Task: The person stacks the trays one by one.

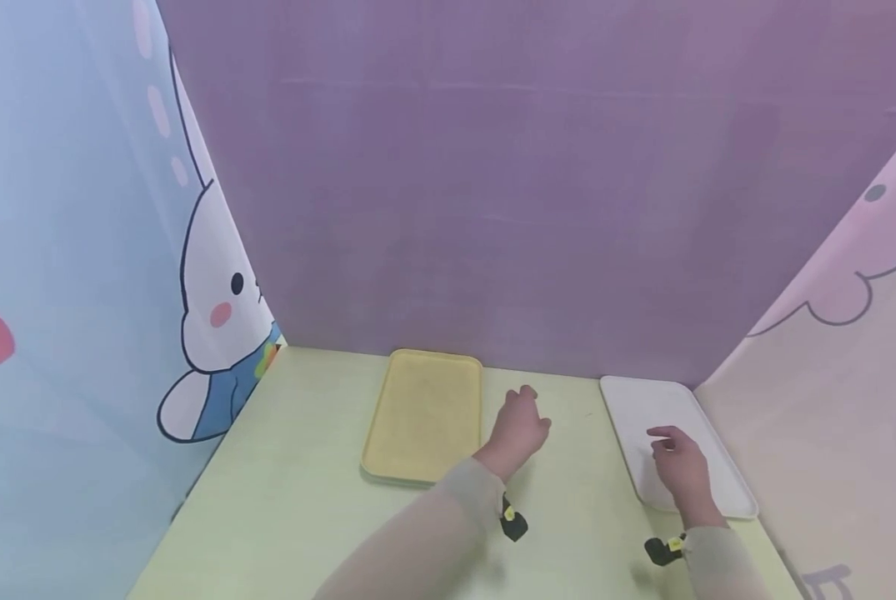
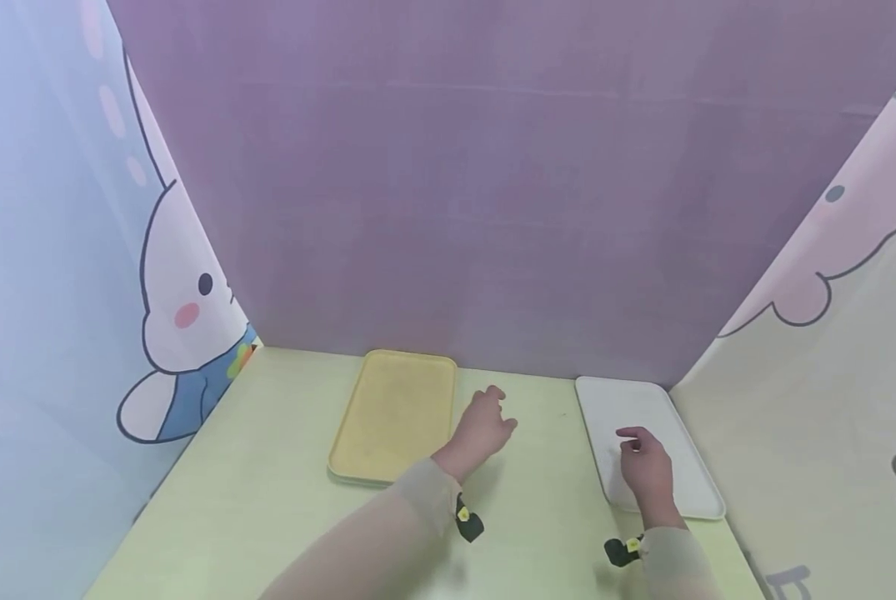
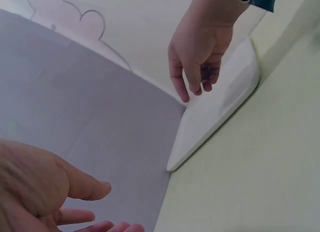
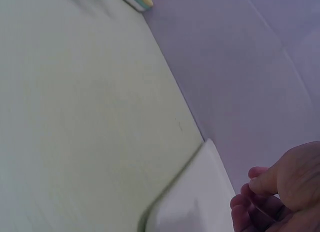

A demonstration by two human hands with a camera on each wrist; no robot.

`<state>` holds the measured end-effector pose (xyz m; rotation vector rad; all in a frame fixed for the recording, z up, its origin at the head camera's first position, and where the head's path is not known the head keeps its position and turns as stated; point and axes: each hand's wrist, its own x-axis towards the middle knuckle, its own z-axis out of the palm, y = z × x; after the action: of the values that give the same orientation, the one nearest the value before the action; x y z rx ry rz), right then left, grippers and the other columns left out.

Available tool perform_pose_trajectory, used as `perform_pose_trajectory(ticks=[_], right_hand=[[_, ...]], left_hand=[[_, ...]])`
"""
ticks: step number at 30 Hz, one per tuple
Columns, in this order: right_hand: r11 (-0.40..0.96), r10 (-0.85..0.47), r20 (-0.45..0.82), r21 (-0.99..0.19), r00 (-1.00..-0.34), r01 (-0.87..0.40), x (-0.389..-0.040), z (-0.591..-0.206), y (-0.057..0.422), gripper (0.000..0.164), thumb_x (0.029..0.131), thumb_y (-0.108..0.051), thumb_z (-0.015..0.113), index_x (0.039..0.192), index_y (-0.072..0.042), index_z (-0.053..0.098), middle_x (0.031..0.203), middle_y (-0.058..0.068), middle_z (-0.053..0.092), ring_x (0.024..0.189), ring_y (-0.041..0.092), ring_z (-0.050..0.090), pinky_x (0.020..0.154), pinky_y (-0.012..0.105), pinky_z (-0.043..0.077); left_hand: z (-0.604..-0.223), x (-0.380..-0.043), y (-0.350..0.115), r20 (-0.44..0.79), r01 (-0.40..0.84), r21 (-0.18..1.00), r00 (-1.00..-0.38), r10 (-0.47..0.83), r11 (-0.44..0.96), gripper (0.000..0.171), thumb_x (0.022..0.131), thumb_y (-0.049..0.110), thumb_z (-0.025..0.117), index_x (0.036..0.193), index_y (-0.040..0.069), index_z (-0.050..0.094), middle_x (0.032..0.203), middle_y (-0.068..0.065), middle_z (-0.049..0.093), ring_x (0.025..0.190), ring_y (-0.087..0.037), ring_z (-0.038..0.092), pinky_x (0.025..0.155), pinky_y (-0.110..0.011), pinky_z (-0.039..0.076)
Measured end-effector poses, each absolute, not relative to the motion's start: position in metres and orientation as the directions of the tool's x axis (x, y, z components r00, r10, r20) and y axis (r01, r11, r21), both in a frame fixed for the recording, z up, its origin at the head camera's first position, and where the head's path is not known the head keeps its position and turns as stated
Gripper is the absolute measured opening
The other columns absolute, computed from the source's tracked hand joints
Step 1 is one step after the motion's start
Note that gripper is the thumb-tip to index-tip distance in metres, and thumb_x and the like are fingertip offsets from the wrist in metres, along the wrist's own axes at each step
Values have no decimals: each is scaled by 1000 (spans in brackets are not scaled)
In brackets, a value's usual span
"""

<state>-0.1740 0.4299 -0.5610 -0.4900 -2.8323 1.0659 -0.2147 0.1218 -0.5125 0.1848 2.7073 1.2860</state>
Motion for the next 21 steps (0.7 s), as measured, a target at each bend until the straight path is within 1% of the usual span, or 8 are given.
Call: perform_pose_trajectory(ticks=[4,6,8,10,12,14,18,21], right_hand=[[767,350,-3,-573,-937,289,-171,-562,454,39,105,-9,49,139,3,62,131,37,67,97,40,69,68,32,48],[793,356,26,-538,-934,287,-171,-562,465,38,105,-9,48,138,4,62,127,37,68,94,40,69,67,34,48],[812,354,51,-512,-934,280,-170,-560,474,39,103,-7,47,136,6,62,124,38,69,94,43,69,69,42,53],[833,344,69,-482,-936,270,-169,-559,483,39,101,-6,47,135,9,61,122,40,68,99,50,68,76,52,56],[852,337,70,-447,-939,273,-167,-557,491,41,99,-5,47,135,11,59,120,41,67,105,56,66,85,62,55],[866,339,68,-413,-938,283,-162,-557,499,42,99,-5,47,135,13,57,120,43,64,110,60,62,91,68,52],[877,359,41,-358,-933,322,-150,-559,514,48,95,-3,49,138,17,50,124,48,56,110,65,57,93,72,50],[875,385,-14,-312,-923,370,-143,-561,527,55,92,1,51,142,21,44,126,50,50,110,66,57,92,72,52]], left_hand=[[-511,-210,141,-110,37,763,-976,186,645,55,102,20,74,149,0,53,141,-24,59,95,-27,70,81,-34,65],[-508,-208,150,-114,36,752,-976,184,658,59,102,21,73,152,-2,51,140,-24,59,96,-28,70,84,-35,65],[-506,-207,160,-123,29,746,-976,181,665,63,102,22,74,154,-3,49,139,-23,59,98,-29,70,87,-36,65],[-504,-203,170,-135,14,748,-976,172,664,67,101,24,75,156,-3,47,139,-22,59,103,-30,71,91,-36,65],[-503,-197,179,-152,-1,752,-973,173,659,69,101,25,76,157,-3,46,138,-22,59,104,-30,70,92,-36,64],[-502,-191,185,-163,-3,754,-969,183,656,70,100,26,77,156,-3,46,136,-22,59,104,-30,70,92,-35,64],[-504,-182,191,-158,18,745,-966,203,666,68,99,25,77,154,-4,48,136,-22,60,103,-31,70,90,-35,65],[-508,-180,191,-150,22,747,-968,200,664,69,100,25,77,155,-4,48,144,-24,58,106,-32,71,92,-35,65]])
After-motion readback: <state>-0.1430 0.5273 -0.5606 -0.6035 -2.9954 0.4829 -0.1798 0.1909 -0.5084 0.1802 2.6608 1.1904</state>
